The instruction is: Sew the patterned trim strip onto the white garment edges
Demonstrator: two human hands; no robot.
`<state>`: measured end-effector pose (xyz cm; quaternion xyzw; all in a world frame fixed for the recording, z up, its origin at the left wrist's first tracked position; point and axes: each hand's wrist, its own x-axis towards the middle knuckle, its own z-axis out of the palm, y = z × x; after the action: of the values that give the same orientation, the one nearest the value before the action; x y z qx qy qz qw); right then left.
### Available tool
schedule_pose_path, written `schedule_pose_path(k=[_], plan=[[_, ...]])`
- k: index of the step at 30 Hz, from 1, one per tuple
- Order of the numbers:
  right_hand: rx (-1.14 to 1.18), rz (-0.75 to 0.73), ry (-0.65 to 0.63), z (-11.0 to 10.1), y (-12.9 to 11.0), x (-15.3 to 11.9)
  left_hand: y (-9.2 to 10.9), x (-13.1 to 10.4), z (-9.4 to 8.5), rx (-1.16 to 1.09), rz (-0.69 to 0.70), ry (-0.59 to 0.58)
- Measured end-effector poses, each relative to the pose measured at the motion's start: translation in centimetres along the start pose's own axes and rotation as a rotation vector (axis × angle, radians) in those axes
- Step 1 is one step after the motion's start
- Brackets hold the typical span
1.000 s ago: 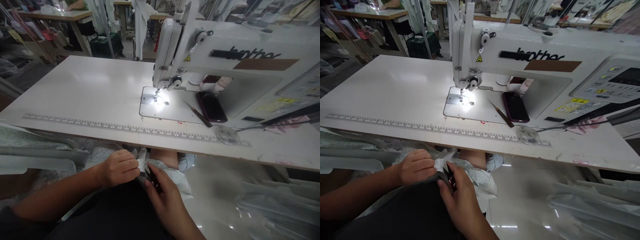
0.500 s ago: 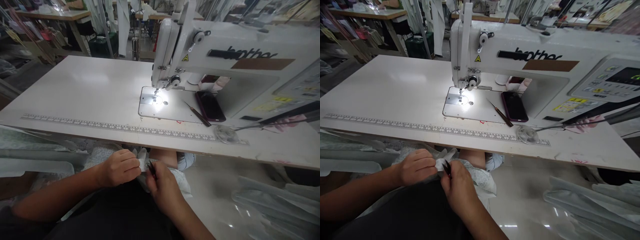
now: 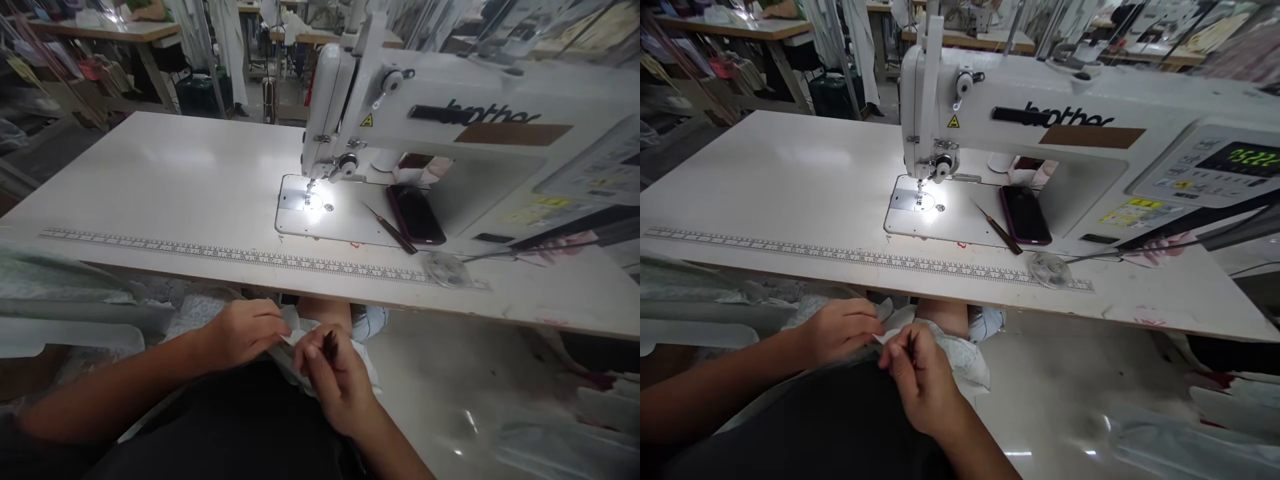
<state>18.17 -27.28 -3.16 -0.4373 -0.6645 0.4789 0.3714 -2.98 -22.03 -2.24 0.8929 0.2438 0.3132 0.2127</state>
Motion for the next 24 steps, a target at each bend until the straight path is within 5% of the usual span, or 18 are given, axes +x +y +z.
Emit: schedule_pose_path(k=[4, 8, 13, 18, 24], plan=[[-0.532, 0.155, -0.081, -1.4, 3.7, -0.9, 0.4, 0.2, -1.8, 0.017, 0.013, 0.103], [-0.554, 0.233, -0.042, -2.9, 5.5, -2.3, 0.3, 0.2, -3.1, -0.017, -0.063, 0.218], [-0.291, 0.078, 0.167, -2.7, 2.3, -0.8, 0.3, 0.7, -2.0, -0.008, -0.006, 0.192], [-0.182, -0.152, 0.061, -1.2, -0.7, 1.8, 0.7, 0.9, -1.6, -0.02, -0.039, 0.144], [-0.248, -0.176, -0.008, -0.9, -0.8, 2.2, 0.6, 0.3, -1.7, 0.003, -0.056, 0.112]])
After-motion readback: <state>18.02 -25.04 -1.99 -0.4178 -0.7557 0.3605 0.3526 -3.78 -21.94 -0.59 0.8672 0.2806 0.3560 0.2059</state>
